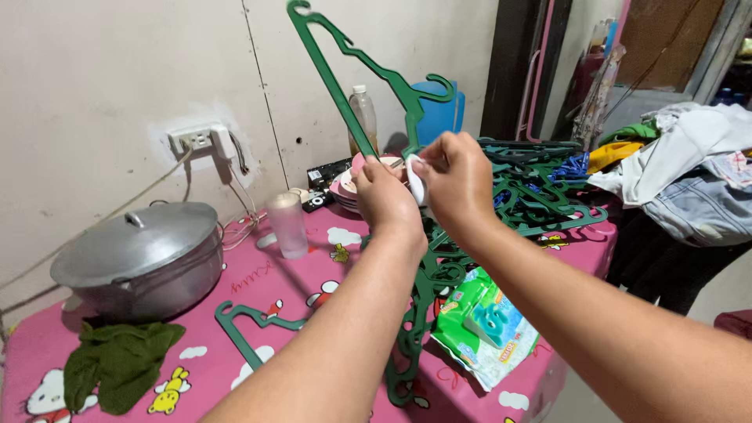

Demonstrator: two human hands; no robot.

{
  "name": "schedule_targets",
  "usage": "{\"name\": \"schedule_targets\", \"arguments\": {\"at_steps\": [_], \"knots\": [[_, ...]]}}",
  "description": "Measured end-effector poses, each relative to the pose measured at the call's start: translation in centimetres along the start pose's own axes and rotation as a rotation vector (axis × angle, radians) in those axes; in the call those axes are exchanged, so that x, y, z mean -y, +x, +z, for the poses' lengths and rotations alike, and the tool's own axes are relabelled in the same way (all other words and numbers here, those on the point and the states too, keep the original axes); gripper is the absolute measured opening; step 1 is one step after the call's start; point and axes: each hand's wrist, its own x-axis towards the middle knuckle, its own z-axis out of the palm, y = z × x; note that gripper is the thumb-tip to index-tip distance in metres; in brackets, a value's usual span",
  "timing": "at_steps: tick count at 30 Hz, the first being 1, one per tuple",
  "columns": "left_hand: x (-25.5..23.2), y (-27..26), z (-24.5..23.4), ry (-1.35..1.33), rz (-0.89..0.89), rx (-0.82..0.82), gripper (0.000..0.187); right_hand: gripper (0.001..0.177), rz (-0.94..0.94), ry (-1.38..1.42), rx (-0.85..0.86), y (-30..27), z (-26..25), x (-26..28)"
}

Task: The person removes clothes from green plastic hangers and places them on a pile. They then use a wet wipe to clean the hangers one by one, wiping the entire surface of each hanger before placing it on the table.

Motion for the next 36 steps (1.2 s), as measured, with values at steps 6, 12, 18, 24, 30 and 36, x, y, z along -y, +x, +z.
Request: {"name": "schedule_targets", "arguments": {"at_steps": [6,12,18,24,30,36], "knots": [[-1.1,2.7,-0.5,-0.007,0.019,-0.055,0.039,0.017,-0.071,-0.018,0.011,-2.0,1.7,1.0],[-1.0,0.1,-0.5,0.017,-0.022,-0.032,0.041,0.016,0.129,-0.006,0.006,-1.6,0.7,-0.7],[-0.8,-0.4,-0.4,0.187,-0.001,-0.104,0.048,0.017,-0.126,-0.105,0.043,-1.5,1.0,-0.4],[-1.2,1.5,-1.2,0.005,0.0,-0.112,0.048,0.017,0.055,0.13,0.119,-2.4,1.0,-0.3],[-0.6,0.5,0.0,0.075,0.121,-0.137,0.039,0.018,-0.063,-0.014,0.083,1.4,1.6,-0.8],[-2.0,2.7,1.0,0.07,0.121,-0.136,0.042,0.017,-0.057,0.16,0.14,0.2,1.9,-2.4]]}}
